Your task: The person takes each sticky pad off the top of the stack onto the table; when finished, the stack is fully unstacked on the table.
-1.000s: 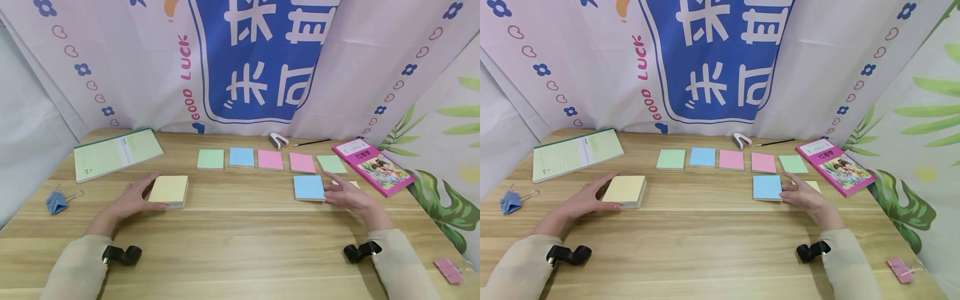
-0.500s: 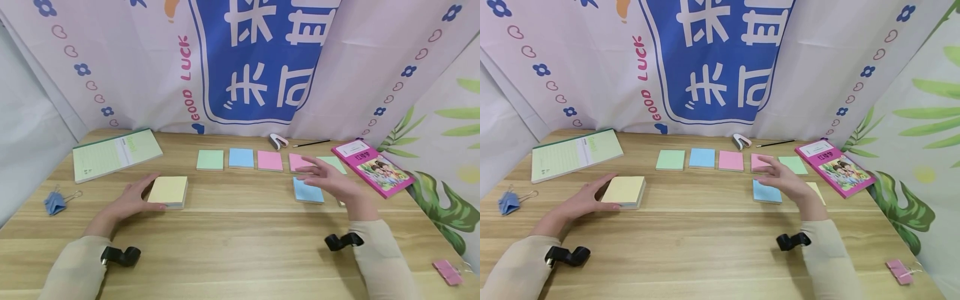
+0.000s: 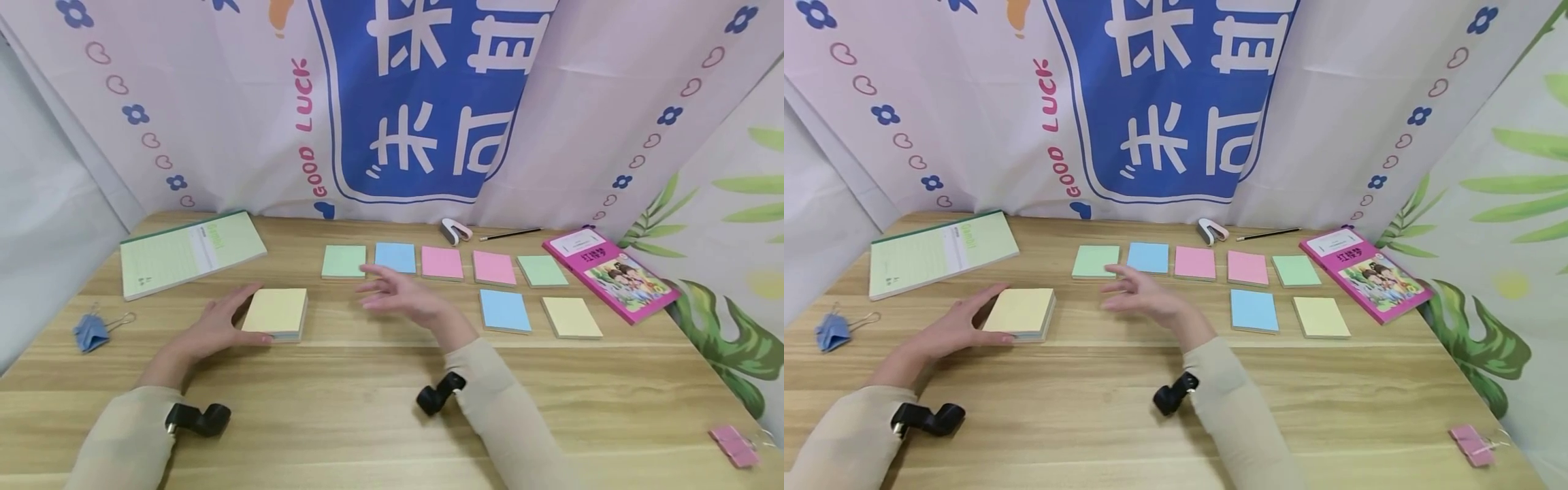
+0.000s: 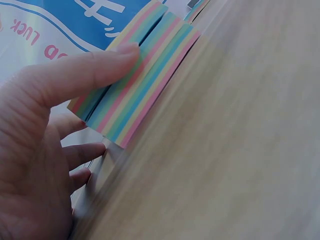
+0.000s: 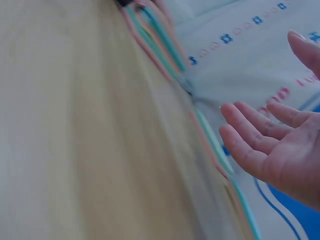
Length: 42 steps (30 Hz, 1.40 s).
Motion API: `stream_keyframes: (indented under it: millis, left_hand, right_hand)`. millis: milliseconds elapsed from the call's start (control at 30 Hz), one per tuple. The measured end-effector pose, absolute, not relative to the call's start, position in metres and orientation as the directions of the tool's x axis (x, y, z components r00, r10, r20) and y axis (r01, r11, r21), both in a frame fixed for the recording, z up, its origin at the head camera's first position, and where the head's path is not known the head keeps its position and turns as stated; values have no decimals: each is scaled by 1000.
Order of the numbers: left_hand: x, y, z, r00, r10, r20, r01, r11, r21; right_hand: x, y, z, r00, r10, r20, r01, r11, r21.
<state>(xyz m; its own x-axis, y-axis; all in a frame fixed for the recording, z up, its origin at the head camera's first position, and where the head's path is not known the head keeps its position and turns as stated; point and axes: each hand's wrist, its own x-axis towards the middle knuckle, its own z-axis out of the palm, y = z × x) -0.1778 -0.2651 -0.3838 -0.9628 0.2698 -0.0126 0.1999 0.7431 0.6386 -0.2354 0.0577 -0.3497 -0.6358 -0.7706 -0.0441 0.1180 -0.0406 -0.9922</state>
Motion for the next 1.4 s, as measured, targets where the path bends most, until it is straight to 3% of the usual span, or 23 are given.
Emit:
stream_keyframes:
  millis: [267,600,767,867,1033,1200,1400]
  left_hand:
    - [-177,-266,-382,-961,278,7,218,738,638]
    - [-178,-267,-383,-958,284,22,234,740,630]
    - [-179,-266,-383,-959,284,19,233,745,624]
    - [-181,-265,-383,-958,287,17,234,745,625]
    - [-180,-264,-383,-957,289,0,225,745,627]
    - [-178,-265,-383,-957,290,-9,222,752,621]
    - [-178,-265,-385,-958,288,-12,224,770,598]
  right_hand:
    - [-229,2,-371,-641,-761,-98,121,26,-992]
    - [-223,-31,-381,-698,-712,-77,-122,224,-967]
    - [-221,-42,-382,-723,-691,-18,-295,332,-896]
    - [-219,-45,-382,-747,-664,1,-336,376,-864]
    - [-220,-42,-385,-767,-641,-5,-255,313,-915]
    - [-219,-26,-384,-760,-646,-71,-27,141,-990]
    - [-218,12,-378,-751,-654,-94,194,-83,-977]
